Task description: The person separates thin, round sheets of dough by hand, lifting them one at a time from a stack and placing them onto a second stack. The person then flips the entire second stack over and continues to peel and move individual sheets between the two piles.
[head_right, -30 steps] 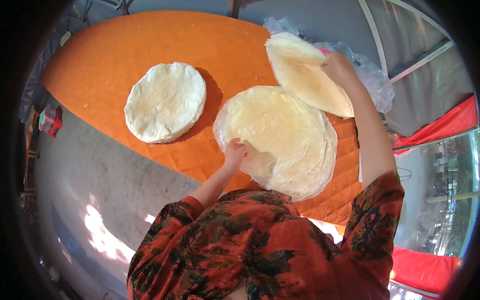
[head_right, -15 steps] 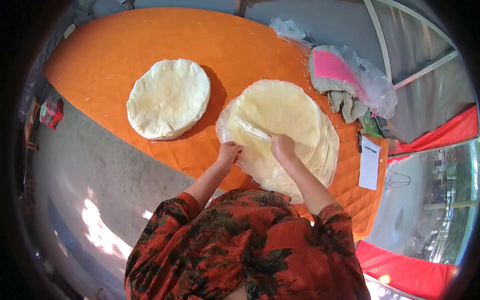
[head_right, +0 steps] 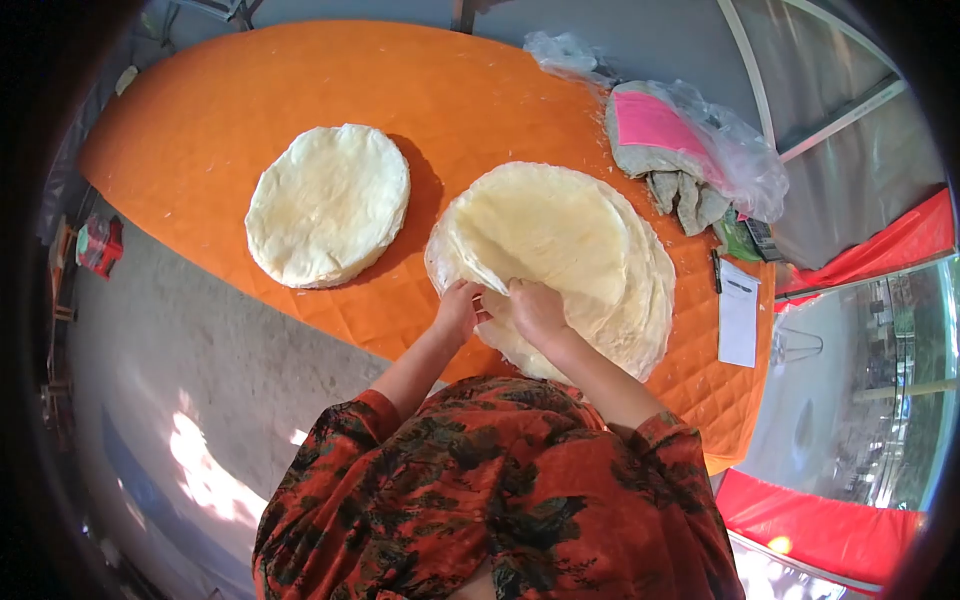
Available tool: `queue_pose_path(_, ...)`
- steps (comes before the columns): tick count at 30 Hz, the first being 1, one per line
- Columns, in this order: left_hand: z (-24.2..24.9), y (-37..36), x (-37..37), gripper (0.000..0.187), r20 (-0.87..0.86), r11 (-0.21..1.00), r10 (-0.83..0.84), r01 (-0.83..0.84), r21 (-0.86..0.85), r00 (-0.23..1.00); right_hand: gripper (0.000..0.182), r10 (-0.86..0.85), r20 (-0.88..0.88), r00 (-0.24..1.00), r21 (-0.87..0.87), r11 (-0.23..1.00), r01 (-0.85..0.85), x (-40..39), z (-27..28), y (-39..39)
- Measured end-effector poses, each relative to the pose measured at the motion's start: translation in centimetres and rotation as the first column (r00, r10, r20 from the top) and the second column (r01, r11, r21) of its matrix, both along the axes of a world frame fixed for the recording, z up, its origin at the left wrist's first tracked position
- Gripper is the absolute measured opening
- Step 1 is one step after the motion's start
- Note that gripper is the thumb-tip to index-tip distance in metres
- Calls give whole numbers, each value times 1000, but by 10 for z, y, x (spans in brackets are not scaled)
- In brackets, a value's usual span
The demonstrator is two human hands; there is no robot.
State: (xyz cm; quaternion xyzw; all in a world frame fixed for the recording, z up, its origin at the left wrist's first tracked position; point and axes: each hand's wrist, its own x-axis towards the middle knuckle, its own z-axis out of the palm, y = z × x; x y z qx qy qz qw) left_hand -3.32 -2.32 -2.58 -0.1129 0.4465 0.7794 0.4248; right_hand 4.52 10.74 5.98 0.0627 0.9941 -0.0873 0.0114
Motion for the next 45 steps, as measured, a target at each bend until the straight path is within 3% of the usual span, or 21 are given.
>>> queue_pose_path(2,15,0,3,19,23,997,31,-32,76,999,18,8,49,999,51,999,-11,2,-13,-6)
queue_pose_path(9,11,-8,5,16,51,998,33,-36,44,998,23,10,110,994,-15,1000,-8,13,-18,-6)
queue_pose_path(11,12,-7,5,15,59,998,31,-34,47,998,30,12,70,997,-82,997,-7,15,-23,-3)
queue_pose_path(14,9,-6,8,15,160,978,44,-76,196,986,39,14,-263,965,-57,998,-30,27,-15,-17)
queue_pose_path(17,17,-3,12,26,139,986,27,-50,162,990,39,-289,23,957,-269,920,285,18,-51,12)
queue_pose_path(19,13,4,17,38,7,998,-34,34,48,999,35,-292,82,953,-249,920,303,-12,-40,59)
queue_pose_path(20,9,6,22,45,-53,997,-76,75,-22,996,31,-396,143,907,-211,883,419,-39,-40,103)
queue_pose_path(21,4,8,24,59,-69,996,-81,79,-30,994,27,-315,180,932,-249,902,353,-64,13,129)
queue_pose_path(23,4,11,21,63,-55,994,-89,86,-59,994,23,-229,71,971,-175,956,238,-93,132,146)
queue_pose_path(24,5,12,21,64,-45,994,-92,89,-70,995,21,-222,-68,973,-254,947,198,-109,139,189)
queue_pose_path(26,10,13,22,61,-40,994,-74,70,-89,996,21,-204,-191,960,-187,968,168,-102,220,150)
queue_pose_path(27,12,13,22,59,-35,994,-60,56,-98,998,21,-144,-247,958,-105,987,122,-97,218,137)
queue_pose_path(29,-5,10,26,53,-410,933,62,-199,-299,910,21,-6,-340,940,69,997,31,-81,212,110)
queue_pose_path(30,-14,7,27,50,-582,869,82,-344,-355,809,23,-27,-303,953,122,990,67,-75,186,103)
queue_pose_path(31,-19,0,22,47,-646,774,87,-460,-435,758,28,-50,-269,962,177,979,100,-68,147,98)
queue_pose_path(33,-27,-23,7,40,-761,519,53,-669,-533,647,30,-133,-220,966,44,988,146,-40,80,58)
queue_pose_path(36,-37,-43,-6,47,-423,750,101,-348,-562,900,28,-98,-62,993,-52,994,95,-2,-31,28)
queue_pose_path(37,-42,-40,-6,43,-442,754,154,-394,-526,884,28,-124,31,992,-95,987,127,3,-52,23)
queue_pose_path(40,-11,-45,-5,25,-551,770,31,-372,-519,834,28,-120,-44,992,-87,989,116,3,-46,20)
queue_pose_path(44,6,-41,-3,14,-264,919,99,-189,-345,960,24,-82,-44,996,-31,996,81,-12,16,22)
queue_pose_path(45,2,-39,-3,14,-219,939,113,-176,-296,969,20,-22,-174,984,-35,999,16,-9,24,13)
